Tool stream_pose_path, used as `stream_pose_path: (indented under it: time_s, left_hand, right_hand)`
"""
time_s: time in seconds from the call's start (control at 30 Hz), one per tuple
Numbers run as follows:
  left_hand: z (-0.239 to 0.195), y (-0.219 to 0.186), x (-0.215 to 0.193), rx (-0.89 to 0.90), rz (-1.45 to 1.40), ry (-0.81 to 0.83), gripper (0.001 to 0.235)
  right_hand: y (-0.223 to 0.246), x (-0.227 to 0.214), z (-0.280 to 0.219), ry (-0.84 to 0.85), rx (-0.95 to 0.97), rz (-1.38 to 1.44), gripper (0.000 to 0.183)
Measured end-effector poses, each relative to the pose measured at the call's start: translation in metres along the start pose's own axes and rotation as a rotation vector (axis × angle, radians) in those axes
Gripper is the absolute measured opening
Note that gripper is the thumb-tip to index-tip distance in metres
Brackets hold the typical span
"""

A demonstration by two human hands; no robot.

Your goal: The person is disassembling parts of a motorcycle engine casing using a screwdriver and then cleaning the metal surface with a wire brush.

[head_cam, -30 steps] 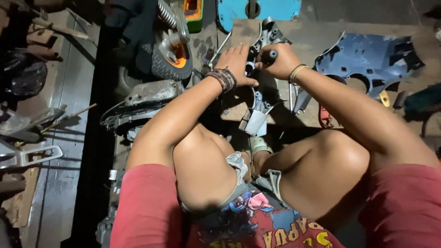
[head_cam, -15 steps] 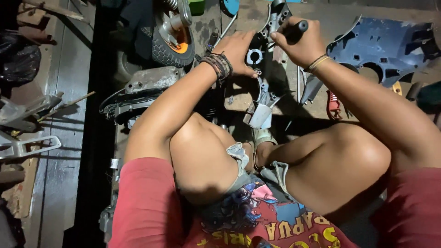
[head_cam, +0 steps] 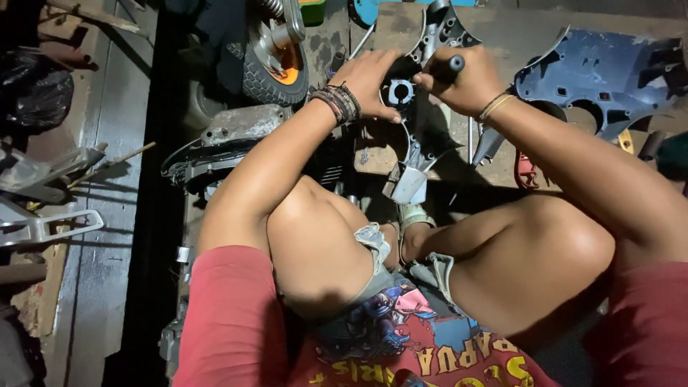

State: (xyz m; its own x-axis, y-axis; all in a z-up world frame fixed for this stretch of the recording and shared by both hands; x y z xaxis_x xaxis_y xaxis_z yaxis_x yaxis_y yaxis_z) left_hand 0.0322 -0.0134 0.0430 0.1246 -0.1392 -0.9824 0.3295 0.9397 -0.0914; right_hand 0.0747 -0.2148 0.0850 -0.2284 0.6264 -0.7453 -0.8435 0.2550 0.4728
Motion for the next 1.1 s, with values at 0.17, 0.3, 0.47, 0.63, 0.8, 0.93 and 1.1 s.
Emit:
stream_pose_path:
  time_s: [0.17,0.3,0.47,0.63,0.8,0.93,1.1]
  left_hand:
    - [0.001,0.000,0.002,0.009,0.020,0.006,0.113]
    - [0.000,-0.001,0.010,0.033,0.026,-0.001,0.118]
    - [0.006,-0.008,0.009,-0.012,-0.026,0.142,0.119]
    - [0.004,-0.004,0.016,-0.076,-0.034,0.193,0.121]
    - [0.006,0.000,0.023,-0.103,-0.040,0.205,0.122]
    - [0.009,0.006,0.032,-0.112,-0.057,0.199,0.128]
    - [0.006,-0.001,0.027,-0.111,-0.058,0.219,0.121]
  right_hand:
    - [-0.007,0.014,0.000,0.109,0.138,0.016,0.021]
    - [0.002,0.002,0.002,0.035,0.087,0.044,0.024]
    - [-0.024,0.021,-0.009,0.183,0.252,0.041,0.024]
    - [-0.033,0.032,-0.005,0.122,0.191,0.141,0.030]
    - [-0.028,0.029,-0.003,0.055,0.182,0.168,0.038]
    - [0.002,0.015,0.003,-0.003,0.131,0.304,0.033]
    - [0.000,0.028,-0.005,0.233,0.151,-0.163,0.049]
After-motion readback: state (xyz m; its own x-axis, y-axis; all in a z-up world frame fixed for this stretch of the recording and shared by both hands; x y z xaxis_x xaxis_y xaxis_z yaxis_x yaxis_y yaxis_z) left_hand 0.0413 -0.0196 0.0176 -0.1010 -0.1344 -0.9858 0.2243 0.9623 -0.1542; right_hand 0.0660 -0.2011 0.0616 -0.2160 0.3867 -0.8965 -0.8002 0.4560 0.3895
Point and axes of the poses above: each hand's wrist, its own z-axis towards the middle knuckle, its own x-axis out of the palm, y = z × x, the point moved 4 cm from there along z, towards the middle knuckle, and after that the axes turned 7 degrees about z, right-handed, at the moved point
